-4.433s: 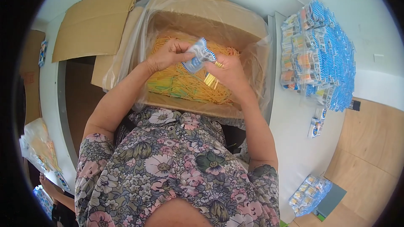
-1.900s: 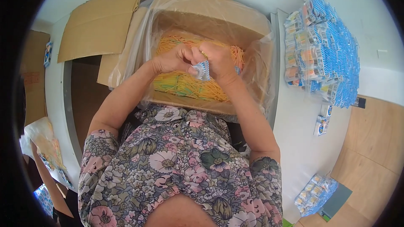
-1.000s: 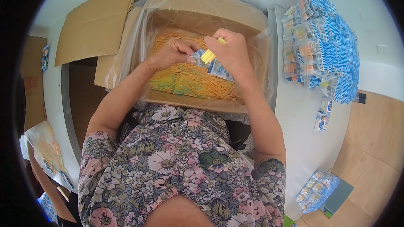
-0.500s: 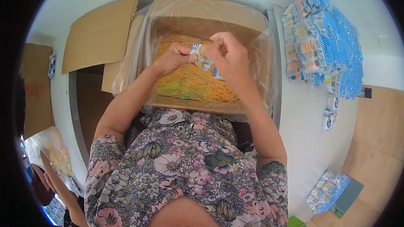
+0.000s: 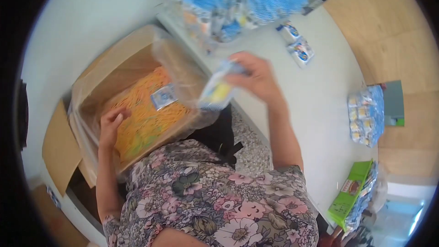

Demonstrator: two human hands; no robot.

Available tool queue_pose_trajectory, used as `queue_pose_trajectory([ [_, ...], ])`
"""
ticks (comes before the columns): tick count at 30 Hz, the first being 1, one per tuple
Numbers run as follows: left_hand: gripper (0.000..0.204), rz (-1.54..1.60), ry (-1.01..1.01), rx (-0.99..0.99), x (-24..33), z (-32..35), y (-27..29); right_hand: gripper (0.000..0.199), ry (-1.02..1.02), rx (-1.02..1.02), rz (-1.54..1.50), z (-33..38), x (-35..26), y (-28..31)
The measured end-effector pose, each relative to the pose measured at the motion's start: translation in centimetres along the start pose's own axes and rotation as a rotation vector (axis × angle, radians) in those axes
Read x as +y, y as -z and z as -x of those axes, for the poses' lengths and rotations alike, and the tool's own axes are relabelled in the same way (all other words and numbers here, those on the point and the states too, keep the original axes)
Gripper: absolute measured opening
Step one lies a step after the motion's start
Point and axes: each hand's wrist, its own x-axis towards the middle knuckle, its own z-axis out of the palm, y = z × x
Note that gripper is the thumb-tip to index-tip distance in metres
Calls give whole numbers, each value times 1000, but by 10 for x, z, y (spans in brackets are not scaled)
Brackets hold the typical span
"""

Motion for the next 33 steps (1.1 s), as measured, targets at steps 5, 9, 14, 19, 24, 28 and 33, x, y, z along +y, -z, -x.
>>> queue_pose_trajectory([
  [5, 27, -208, 21, -24, 17, 1, 2, 29, 14, 567, 710, 2, 89, 164],
  [9, 19, -590, -141, -269, 47, -22, -21, 38, 9, 612, 1127, -2, 135, 220],
  [14, 28, -932, -379, -169, -33, -87, -61, 44, 235, 809, 1390, -19, 120, 161],
  [19, 40, -1098, 40, -42, -59, -111, -87, 36, 288, 612, 1292, 19, 99, 98],
  [24, 40, -981, -105, 25, -65, -111, -78, 29, 274, 580, 1258, 48, 87, 65],
  [28, 34, -1043, -225, 87, -42, -98, -74, 27, 432, 553, 1214, 39, 54, 12],
  [33, 24, -215, 63, -147, -5, -78, -51, 24, 531, 156, 724, 24, 1, -111],
])
